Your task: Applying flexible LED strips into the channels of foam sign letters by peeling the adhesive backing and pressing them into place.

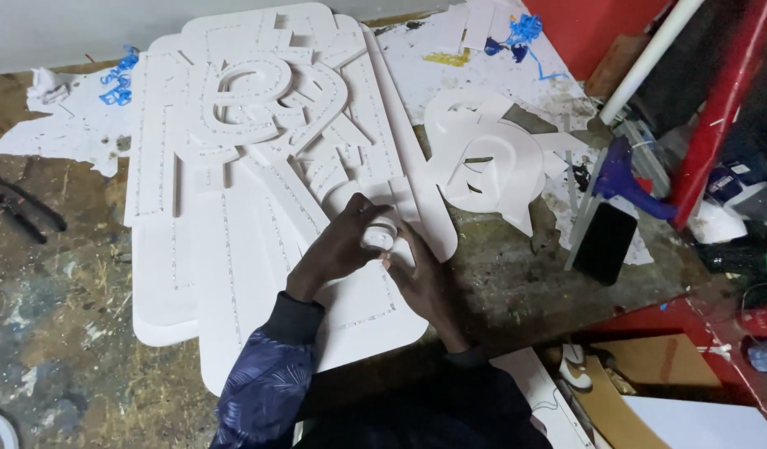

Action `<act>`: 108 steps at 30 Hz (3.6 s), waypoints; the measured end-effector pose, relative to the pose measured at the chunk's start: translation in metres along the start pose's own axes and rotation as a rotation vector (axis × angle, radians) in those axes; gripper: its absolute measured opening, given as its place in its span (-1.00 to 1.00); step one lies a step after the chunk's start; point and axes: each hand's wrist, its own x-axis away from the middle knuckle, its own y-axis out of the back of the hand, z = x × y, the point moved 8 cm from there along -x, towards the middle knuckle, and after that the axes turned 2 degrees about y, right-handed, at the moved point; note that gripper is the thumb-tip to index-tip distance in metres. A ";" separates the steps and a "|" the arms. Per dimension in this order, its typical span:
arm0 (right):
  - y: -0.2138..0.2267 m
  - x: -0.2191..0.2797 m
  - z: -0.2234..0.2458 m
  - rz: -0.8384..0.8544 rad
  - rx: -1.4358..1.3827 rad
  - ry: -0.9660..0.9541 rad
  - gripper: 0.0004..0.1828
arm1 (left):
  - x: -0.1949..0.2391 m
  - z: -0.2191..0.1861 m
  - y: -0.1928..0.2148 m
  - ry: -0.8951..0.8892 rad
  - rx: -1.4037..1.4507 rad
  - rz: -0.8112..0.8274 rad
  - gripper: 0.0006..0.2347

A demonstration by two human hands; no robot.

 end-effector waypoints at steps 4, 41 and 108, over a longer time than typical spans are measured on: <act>0.006 -0.011 0.003 0.008 -0.082 0.003 -0.26 | -0.002 -0.016 0.028 -0.086 0.156 0.003 -0.23; 0.138 -0.071 -0.231 -0.675 -0.711 -0.295 -0.38 | -0.275 -0.016 -0.071 0.179 -0.282 -0.127 -0.28; 0.082 -0.078 -0.143 -0.304 -0.457 -0.439 -0.12 | -0.273 -0.002 -0.059 0.270 0.459 -0.551 -0.24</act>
